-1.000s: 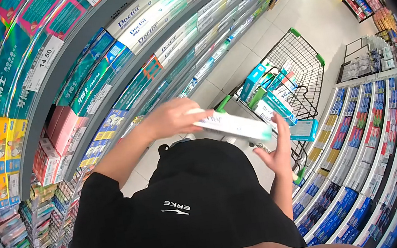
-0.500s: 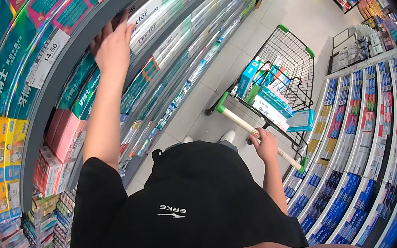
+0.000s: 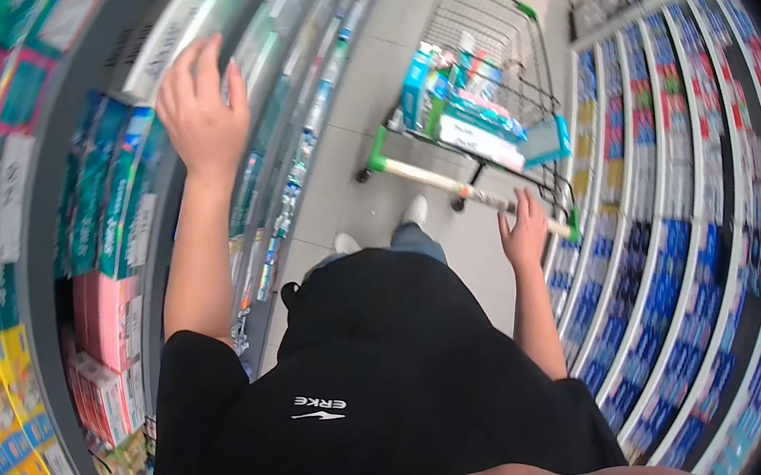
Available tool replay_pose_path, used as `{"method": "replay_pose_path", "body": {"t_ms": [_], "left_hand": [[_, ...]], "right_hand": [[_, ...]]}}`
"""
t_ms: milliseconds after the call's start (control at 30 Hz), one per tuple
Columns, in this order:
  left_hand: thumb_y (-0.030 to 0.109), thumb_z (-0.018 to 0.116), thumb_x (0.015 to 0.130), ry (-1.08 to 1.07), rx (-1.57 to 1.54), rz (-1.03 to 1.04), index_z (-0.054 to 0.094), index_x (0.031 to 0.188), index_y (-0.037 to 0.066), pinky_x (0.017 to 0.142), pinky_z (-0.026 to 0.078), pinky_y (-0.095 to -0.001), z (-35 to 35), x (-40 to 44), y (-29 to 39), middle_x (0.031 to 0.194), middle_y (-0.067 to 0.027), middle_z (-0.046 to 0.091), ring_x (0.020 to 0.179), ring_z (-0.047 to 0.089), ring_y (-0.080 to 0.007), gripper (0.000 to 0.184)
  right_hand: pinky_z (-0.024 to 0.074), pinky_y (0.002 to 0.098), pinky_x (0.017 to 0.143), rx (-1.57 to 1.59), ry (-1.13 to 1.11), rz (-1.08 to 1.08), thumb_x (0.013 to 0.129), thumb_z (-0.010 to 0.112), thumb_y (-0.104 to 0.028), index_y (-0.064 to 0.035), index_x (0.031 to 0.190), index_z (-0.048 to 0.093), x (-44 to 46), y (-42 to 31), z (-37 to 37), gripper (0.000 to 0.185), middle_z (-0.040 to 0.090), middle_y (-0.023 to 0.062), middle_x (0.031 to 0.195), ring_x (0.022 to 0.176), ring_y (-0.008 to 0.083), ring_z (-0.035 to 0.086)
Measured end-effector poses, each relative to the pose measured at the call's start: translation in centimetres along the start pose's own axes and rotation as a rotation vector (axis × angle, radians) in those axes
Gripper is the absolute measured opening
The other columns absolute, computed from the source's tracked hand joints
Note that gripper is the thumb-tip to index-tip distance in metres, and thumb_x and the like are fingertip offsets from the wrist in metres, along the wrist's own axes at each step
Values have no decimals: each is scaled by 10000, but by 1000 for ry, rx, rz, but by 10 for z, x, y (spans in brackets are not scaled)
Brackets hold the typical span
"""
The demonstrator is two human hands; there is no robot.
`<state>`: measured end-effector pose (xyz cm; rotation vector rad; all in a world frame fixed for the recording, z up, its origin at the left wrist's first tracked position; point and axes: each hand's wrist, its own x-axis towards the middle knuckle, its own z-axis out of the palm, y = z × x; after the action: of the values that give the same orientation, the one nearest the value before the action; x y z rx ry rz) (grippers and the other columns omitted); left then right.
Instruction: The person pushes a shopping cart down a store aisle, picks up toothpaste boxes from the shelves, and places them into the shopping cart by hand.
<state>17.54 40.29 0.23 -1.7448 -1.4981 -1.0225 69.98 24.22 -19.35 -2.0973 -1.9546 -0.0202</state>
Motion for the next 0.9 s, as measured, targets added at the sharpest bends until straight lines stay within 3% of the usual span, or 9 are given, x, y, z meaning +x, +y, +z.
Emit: {"method": "replay_pose_path", "body": {"t_ms": [133,233,333,400,433,567,600,667,900], "left_hand": [[243,756,971,-466,-533,39,703,1297,47,1011,497,-492,50,-81,95,1255,-155,702,1188,657,-361,384],[340,743,989,-594,-724,171,701,1291,33,1016,494,-495,86,-157,166,1211,-146,707,1159,664,-375,433],[462,703,1006,-689,-727,293,699,1216,10,999,495,-492,88,-176,210,1172,-159,718,1137,670,-379,498],[549,662,1011,-1073,-513,228,690,1137,4,998,490,-479,83,-162,222,1142,-183,723,1148,664,-371,560],[596,612,1031,-952,-517,216,715,977,15,930,524,-476,95,-170,221,997,-193,756,1023,714,-373,592],[726,507,1025,-1026,-464,216,793,777,34,752,583,-516,100,-161,214,808,-186,773,791,760,-392,789],[726,507,1025,-1025,-464,218,793,777,34,752,583,-516,95,-151,215,808,-186,773,791,760,-392,789],[750,473,1014,-1369,-314,145,823,831,32,777,597,-510,84,-135,217,856,-197,789,853,777,-392,820],[662,433,1014,-1460,-218,115,832,849,61,789,590,-480,86,-154,205,791,-142,787,873,786,-335,740]], "right_hand": [[325,540,1250,-251,2,189,898,820,-264,-126,1617,449,-31,32,-19,820,435,210,1666,1541,399,403],[283,538,1289,-265,-130,241,891,824,-297,-132,1663,380,-40,32,-18,906,357,213,1717,1605,409,307],[263,544,1304,-230,-90,256,880,834,-312,-130,1687,324,-42,24,-9,972,327,218,1729,1614,425,281],[257,554,1306,-187,-123,290,878,837,-317,-129,1696,306,-43,20,-10,994,309,218,1736,1618,434,266],[261,559,1304,-192,-118,277,879,841,-318,-139,1701,300,-45,19,-11,1000,321,216,1731,1618,430,271],[315,547,1273,-203,-186,232,881,851,-323,-157,1719,267,-55,12,-24,1035,347,224,1715,1598,442,306],[315,547,1273,-202,-185,233,881,851,-323,-157,1719,267,-57,10,-28,1035,347,224,1715,1598,442,306],[303,562,1280,-162,-247,224,872,855,-323,-162,1713,288,-62,2,-37,1026,359,213,1712,1596,427,321],[366,525,1242,-214,-331,99,863,844,-298,-139,1691,336,-83,-9,-57,985,481,221,1621,1505,424,449]]}}
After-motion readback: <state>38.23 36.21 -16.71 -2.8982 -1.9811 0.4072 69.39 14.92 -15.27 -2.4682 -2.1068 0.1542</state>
